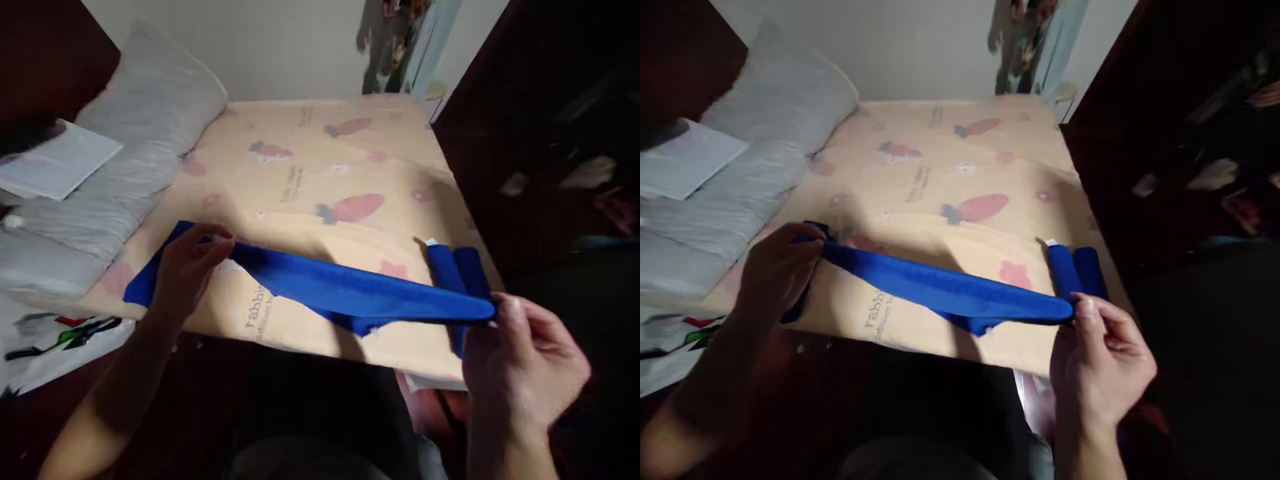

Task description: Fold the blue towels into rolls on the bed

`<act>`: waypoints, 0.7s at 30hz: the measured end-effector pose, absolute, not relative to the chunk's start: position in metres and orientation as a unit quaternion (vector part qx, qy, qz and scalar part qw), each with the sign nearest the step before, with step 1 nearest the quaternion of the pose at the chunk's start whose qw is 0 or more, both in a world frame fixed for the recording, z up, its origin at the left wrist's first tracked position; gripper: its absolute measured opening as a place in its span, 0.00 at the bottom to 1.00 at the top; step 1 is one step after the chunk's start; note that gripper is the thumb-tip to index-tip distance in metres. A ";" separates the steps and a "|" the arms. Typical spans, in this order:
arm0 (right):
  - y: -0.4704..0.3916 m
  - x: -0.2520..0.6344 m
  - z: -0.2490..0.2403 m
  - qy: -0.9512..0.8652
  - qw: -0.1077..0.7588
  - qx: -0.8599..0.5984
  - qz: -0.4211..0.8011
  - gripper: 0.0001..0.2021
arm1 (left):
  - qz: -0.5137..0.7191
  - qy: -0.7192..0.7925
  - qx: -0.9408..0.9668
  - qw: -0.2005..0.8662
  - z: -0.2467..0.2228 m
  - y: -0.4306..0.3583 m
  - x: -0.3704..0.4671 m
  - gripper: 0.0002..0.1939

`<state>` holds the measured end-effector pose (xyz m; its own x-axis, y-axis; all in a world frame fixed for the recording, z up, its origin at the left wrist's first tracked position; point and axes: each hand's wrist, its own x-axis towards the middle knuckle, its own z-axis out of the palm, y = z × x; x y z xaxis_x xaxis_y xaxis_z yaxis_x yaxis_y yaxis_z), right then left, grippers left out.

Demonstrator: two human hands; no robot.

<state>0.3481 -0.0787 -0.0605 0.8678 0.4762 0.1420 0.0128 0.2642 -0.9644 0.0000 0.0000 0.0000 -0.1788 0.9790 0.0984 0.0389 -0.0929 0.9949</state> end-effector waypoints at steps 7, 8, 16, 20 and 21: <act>-0.083 0.360 -0.040 -0.332 0.704 -0.578 0.243 0.24 | 0.505 0.575 0.483 0.425 0.006 -0.042 -0.020 0.12; -0.082 0.361 -0.038 -0.345 0.699 -0.585 0.225 0.23 | 0.502 0.580 0.491 0.412 0.006 -0.044 -0.021 0.14; -0.089 0.372 -0.038 -0.417 0.632 -0.636 0.147 0.16 | 0.489 0.631 0.561 0.217 0.002 -0.051 -0.025 0.11; -0.097 0.375 -0.034 -0.450 0.600 -0.648 0.134 0.12 | 0.465 0.606 0.635 0.112 0.001 -0.048 -0.026 0.05; -0.098 0.375 -0.033 -0.454 0.595 -0.650 0.130 0.12 | 0.461 0.591 0.655 0.096 0.001 -0.046 -0.026 0.04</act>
